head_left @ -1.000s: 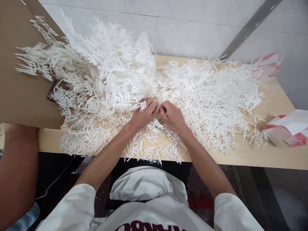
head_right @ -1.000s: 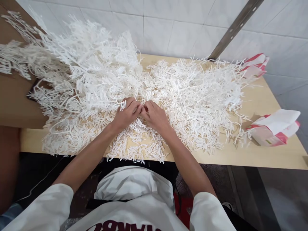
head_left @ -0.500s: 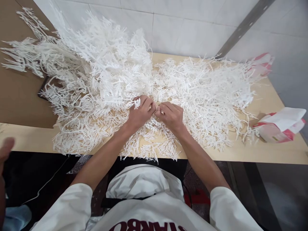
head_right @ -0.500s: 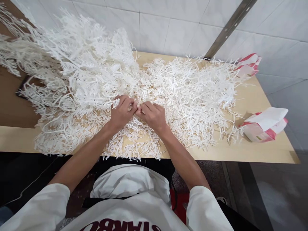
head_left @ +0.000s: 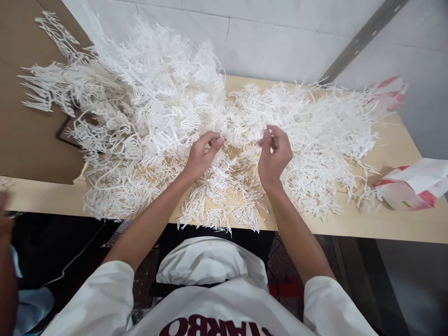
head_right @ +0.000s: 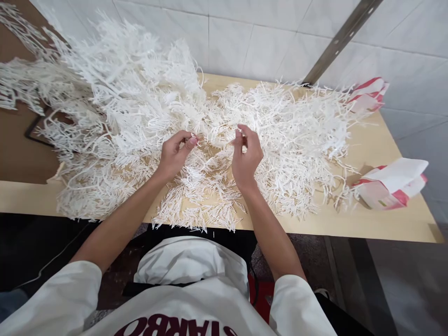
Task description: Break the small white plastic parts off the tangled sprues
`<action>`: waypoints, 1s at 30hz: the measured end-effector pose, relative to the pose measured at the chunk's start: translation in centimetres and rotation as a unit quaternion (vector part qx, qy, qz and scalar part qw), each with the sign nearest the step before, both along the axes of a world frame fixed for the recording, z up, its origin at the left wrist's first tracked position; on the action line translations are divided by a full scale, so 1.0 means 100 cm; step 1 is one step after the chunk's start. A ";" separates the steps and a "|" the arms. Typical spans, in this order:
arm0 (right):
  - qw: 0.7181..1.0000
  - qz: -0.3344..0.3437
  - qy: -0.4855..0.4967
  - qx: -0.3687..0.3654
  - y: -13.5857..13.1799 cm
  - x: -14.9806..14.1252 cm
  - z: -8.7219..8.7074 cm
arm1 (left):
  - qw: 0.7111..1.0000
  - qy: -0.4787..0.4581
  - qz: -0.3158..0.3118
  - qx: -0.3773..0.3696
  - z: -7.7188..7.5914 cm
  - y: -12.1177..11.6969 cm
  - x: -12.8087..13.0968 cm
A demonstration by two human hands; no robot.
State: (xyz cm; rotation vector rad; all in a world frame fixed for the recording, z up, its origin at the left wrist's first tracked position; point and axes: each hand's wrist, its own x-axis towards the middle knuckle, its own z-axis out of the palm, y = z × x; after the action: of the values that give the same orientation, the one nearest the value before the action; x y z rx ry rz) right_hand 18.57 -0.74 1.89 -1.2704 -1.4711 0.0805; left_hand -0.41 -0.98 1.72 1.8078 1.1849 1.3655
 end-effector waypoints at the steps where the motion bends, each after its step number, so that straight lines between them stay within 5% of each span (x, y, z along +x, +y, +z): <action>1: 1.000 -0.019 -0.023 0.009 0.001 0.002 0.002 | 1.000 -0.008 -0.001 -0.003 0.000 0.001 0.000; 4: 0.994 -0.039 -0.097 0.016 0.002 0.002 0.006 | 1.000 -0.004 -0.003 0.003 -0.001 0.001 -0.001; 11: 0.962 0.188 -0.186 -0.073 -0.008 -0.016 -0.001 | 0.998 0.059 -0.014 0.015 -0.006 -0.001 0.004; 16: 0.974 0.176 -0.134 -0.038 -0.009 -0.019 -0.004 | 0.997 0.081 -0.010 0.004 -0.004 -0.002 0.006; 23: 0.967 0.219 -0.023 -0.128 -0.008 -0.017 0.002 | 0.997 0.079 0.003 0.004 -0.001 -0.003 0.003; 30: 0.965 0.219 -0.102 -0.100 -0.003 -0.015 -0.001 | 0.991 0.113 -0.048 0.059 -0.006 -0.004 0.004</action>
State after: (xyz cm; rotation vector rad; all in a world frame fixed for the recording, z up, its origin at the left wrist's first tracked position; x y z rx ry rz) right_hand 17.10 -1.03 1.82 -1.1118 -1.9445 0.4109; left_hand -0.01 -1.39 1.16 2.1205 1.1322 1.2245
